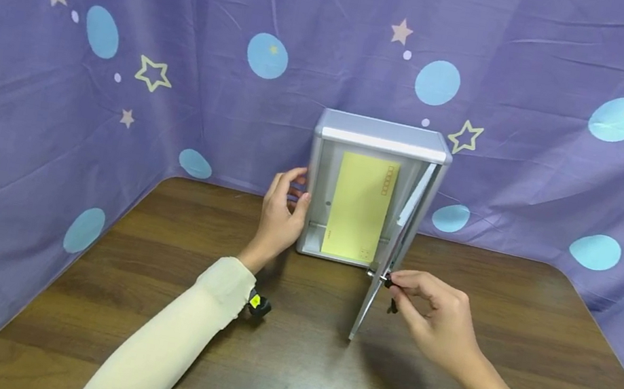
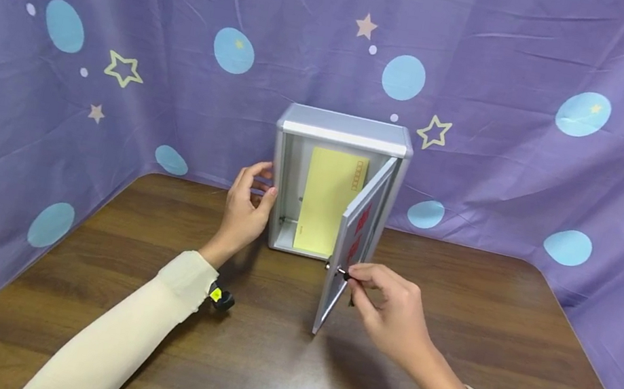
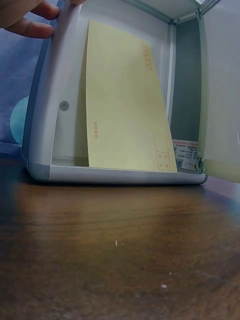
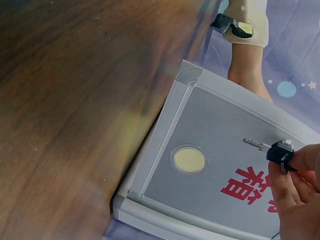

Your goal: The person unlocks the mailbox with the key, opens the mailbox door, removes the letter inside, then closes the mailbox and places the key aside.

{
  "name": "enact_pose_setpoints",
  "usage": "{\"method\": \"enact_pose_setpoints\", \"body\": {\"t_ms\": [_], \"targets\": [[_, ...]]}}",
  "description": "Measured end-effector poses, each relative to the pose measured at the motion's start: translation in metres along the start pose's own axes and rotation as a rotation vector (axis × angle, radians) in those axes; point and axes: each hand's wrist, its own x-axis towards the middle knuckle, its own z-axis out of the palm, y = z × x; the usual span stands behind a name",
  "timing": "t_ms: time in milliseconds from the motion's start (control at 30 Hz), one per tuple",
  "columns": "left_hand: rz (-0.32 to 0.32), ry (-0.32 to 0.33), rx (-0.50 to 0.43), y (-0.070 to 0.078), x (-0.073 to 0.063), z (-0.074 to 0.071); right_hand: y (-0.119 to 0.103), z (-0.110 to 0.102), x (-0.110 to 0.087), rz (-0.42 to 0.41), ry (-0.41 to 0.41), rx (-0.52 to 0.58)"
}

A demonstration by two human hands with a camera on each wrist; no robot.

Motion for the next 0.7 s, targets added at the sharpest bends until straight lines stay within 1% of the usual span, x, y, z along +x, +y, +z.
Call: {"method": "enact_pose_setpoints", "body": {"t_ms": [300, 533, 633, 700], "targets": [[-0.017, -0.01, 0.018, 0.001, -0.001, -0.001, 0.0, -0.012, -0.007, 0.168, -0.049, 0.04], [-0.027, 0.014, -0.014, 0.001, -0.002, 0.0, -0.003, -0.018, -0.008, 0.216, -0.055, 0.053], [-0.037, 0.037, -0.022, 0.004, -0.002, 0.001, -0.002, -0.019, -0.008, 0.225, -0.056, 0.051], [-0.028, 0.054, -0.024, 0.007, -0.002, 0.003, -0.002, -0.019, -0.009, 0.228, -0.054, 0.049]]}}
